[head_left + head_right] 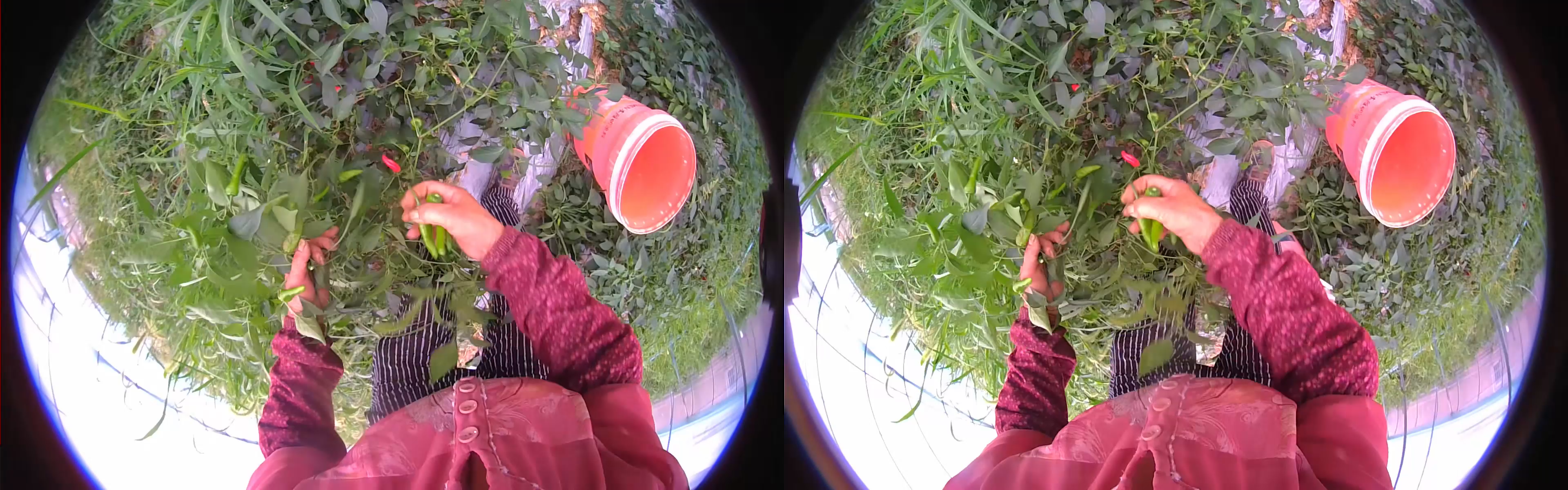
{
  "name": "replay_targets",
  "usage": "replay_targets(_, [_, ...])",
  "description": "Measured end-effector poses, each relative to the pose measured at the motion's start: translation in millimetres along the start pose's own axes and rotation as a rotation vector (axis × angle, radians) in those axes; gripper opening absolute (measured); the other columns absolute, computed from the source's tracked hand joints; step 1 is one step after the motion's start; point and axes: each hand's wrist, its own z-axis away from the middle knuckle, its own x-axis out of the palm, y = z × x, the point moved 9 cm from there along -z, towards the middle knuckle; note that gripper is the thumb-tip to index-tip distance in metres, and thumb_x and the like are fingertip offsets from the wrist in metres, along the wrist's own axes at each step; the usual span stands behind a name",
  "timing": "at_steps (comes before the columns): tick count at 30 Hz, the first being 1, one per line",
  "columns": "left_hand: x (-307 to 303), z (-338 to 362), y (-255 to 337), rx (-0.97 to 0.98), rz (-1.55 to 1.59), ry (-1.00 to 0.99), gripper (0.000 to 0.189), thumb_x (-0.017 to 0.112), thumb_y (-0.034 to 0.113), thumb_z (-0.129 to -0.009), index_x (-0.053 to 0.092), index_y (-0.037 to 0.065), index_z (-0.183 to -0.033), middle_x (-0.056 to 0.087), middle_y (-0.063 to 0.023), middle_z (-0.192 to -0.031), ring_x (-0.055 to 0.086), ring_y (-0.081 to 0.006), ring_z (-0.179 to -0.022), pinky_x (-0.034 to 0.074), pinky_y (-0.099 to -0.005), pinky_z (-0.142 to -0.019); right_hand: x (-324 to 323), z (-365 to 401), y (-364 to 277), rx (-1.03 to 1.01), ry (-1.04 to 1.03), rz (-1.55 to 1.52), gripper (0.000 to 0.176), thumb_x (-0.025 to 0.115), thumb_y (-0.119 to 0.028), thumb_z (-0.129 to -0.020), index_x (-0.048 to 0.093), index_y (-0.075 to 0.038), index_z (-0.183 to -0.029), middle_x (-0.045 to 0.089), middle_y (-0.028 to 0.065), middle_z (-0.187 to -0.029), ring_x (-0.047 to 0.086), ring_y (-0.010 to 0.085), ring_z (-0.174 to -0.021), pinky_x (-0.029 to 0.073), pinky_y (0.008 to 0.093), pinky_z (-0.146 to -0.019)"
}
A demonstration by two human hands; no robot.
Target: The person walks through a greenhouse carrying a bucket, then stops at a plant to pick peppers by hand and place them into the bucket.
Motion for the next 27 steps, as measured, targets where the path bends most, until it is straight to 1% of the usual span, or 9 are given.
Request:
replay_targets(3, [0.7,-0.4,-4.0,0.006,0.025,-0.014,0.036,0.040,0.030,-0.091,0.044,0.005,-0.065,0.054,-0.0138,-0.083,0.046,-0.0314,-0.109,0.027,-0.0437,-0.100,-6.9,-26.4,19.6,0.081,0.032,0.387,0.033,0.059,-0.010,-0.074,0.057,-0.006,-0.106,0.059,0.0098,-0.094,0.060,0.0164,-0.088,0.048,0.0284,-0.073])
replay_targets(5, [6.6,0.3,-3.5,0.009,0.035,-0.018,0.036,0.041,0.029,-0.091,0.044,0.005,-0.064,0.054,-0.0137,-0.081,0.047,-0.0315,-0.108,0.027,-0.0435,-0.100,1.9,-35.6,6.7,-0.156,0.222,1.214,0.035,0.061,-0.014,-0.071,0.058,-0.009,-0.105,0.059,0.0097,-0.097,0.059,0.0228,-0.093,0.047,0.0330,-0.076])
replay_targets(7, [12.9,4.5,-3.3,0.004,0.004,-0.032,0.035,0.041,0.028,-0.090,0.044,0.005,-0.063,0.054,-0.0132,-0.080,0.048,-0.0315,-0.106,0.029,-0.0430,-0.099,12.4,-42.6,21.1,-0.077,0.192,1.265,0.037,0.061,-0.018,-0.070,0.058,-0.012,-0.106,0.059,0.0083,-0.099,0.057,0.0276,-0.093,0.046,0.0358,-0.078])
replay_targets(9, [16.9,7.5,-4.9,-0.052,-0.012,-0.043,0.033,0.047,0.031,-0.086,0.045,0.006,-0.065,0.055,-0.0117,-0.082,0.045,-0.0292,-0.110,0.027,-0.0411,-0.097,25.4,-38.0,4.4,-0.311,0.272,1.003,0.034,0.060,-0.021,-0.071,0.059,-0.014,-0.105,0.059,0.0073,-0.098,0.057,0.0277,-0.092,0.047,0.0348,-0.077])
replay_targets(17, [29.7,14.4,-2.4,-0.099,-0.082,-0.025,0.031,0.046,0.027,-0.085,0.044,0.005,-0.063,0.054,-0.0117,-0.078,0.046,-0.0290,-0.108,0.028,-0.0403,-0.097,59.3,-38.2,-1.8,-0.505,0.207,1.549,0.014,0.057,-0.016,-0.067,0.065,-0.014,-0.078,0.062,0.0107,-0.079,0.061,0.0257,-0.076,0.048,0.0385,-0.064])
replay_targets(19, [26.7,14.0,-3.5,-0.095,-0.177,-0.052,0.030,0.047,0.026,-0.084,0.044,0.005,-0.063,0.054,-0.0117,-0.078,0.045,-0.0285,-0.106,0.028,-0.0399,-0.096,61.1,-29.0,-2.7,-0.429,0.154,1.569,0.013,0.058,-0.021,-0.065,0.064,-0.012,-0.073,0.062,0.0108,-0.074,0.060,0.0279,-0.074,0.048,0.0391,-0.063])
replay_targets(23, [45.1,20.8,-3.4,-0.148,-0.354,-0.100,0.026,0.054,0.026,-0.081,0.058,0.000,-0.075,0.059,-0.0092,-0.083,0.053,-0.0150,-0.077,0.040,-0.0295,-0.075,42.5,-10.9,31.2,0.005,-0.140,1.156,0.033,0.060,-0.036,-0.061,0.062,-0.008,-0.079,0.061,0.0133,-0.072,0.059,0.0311,-0.072,0.047,0.0397,-0.063])
replay_targets(26, [48.9,27.9,-15.8,-0.130,-0.221,-0.111,0.026,0.056,0.025,-0.080,0.061,0.001,-0.089,0.061,-0.0083,-0.091,0.052,-0.0102,-0.071,0.040,-0.0262,-0.068,31.1,12.8,23.6,0.093,-0.111,0.805,0.035,0.064,-0.032,-0.069,0.063,-0.008,-0.095,0.064,0.0079,-0.078,0.061,0.0204,-0.071,0.046,0.0331,-0.067])
replay_targets(27, [48.7,30.0,-19.6,-0.147,-0.128,-0.080,0.026,0.056,0.026,-0.079,0.061,0.002,-0.091,0.061,-0.0087,-0.094,0.052,-0.0111,-0.074,0.040,-0.0266,-0.070,47.6,20.2,36.5,0.163,-0.310,0.597,0.039,0.066,-0.032,-0.072,0.062,-0.005,-0.098,0.063,0.0073,-0.077,0.059,0.0167,-0.071,0.046,0.0311,-0.066])
